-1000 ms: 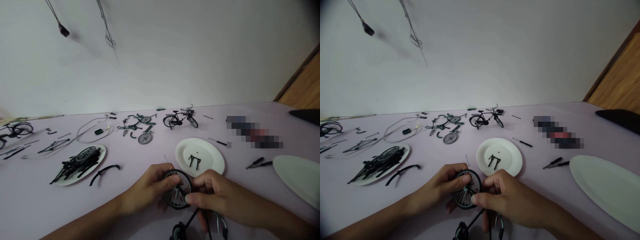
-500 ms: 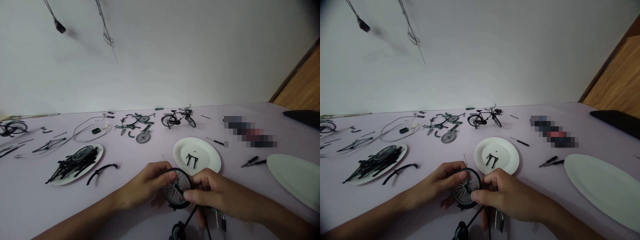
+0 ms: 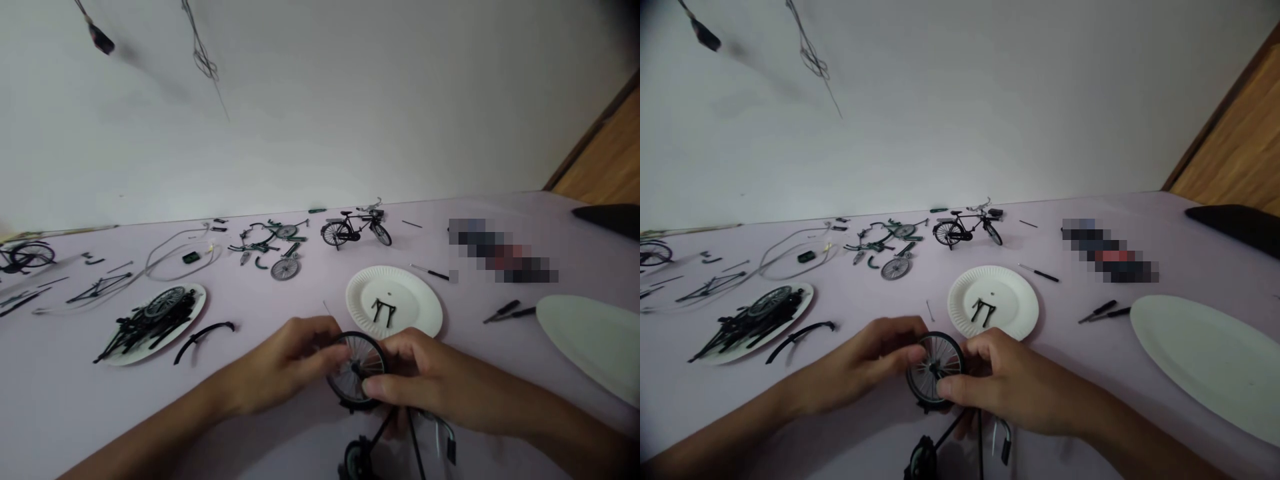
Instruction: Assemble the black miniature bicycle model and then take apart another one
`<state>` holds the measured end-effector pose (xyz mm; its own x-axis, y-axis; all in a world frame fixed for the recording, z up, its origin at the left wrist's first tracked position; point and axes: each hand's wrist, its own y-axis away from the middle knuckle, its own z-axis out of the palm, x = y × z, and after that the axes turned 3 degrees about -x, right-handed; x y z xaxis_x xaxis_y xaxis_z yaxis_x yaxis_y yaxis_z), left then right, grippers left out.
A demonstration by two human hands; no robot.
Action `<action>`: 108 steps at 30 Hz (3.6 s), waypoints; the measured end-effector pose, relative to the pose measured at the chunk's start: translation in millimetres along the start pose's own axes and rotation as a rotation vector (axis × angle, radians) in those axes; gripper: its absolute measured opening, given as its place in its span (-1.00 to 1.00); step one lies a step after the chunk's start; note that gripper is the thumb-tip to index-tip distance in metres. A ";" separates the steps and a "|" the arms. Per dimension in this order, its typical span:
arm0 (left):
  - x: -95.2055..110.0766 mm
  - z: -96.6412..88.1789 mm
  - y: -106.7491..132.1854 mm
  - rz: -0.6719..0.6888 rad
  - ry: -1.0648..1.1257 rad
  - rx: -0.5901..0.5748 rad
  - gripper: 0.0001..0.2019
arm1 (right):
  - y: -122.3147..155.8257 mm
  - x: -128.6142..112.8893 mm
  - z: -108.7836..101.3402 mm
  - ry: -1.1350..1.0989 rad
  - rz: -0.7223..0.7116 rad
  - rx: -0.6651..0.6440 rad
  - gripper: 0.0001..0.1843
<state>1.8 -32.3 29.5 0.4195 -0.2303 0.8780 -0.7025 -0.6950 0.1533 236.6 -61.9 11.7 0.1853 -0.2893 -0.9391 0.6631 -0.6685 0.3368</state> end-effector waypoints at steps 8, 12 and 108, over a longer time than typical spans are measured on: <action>-34.4 -34.9 -17.0 0.446 -0.932 0.208 -0.72 | 1.4 -0.5 -1.5 -0.028 0.035 0.064 -0.67; -24.8 -25.8 -18.2 0.438 -1.096 0.085 -0.78 | -0.2 -3.7 -2.1 -0.119 0.017 0.047 -0.72; 1.4 9.5 15.3 0.769 -0.904 0.544 -0.77 | 6.0 -13.0 -3.8 -0.354 -0.080 0.102 -0.74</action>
<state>-2.9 -49.7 28.8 0.4025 -0.9154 0.0120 -0.7024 -0.3172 -0.6372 240.9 -59.6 25.6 -0.1383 -0.4407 -0.8869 0.5865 -0.7581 0.2852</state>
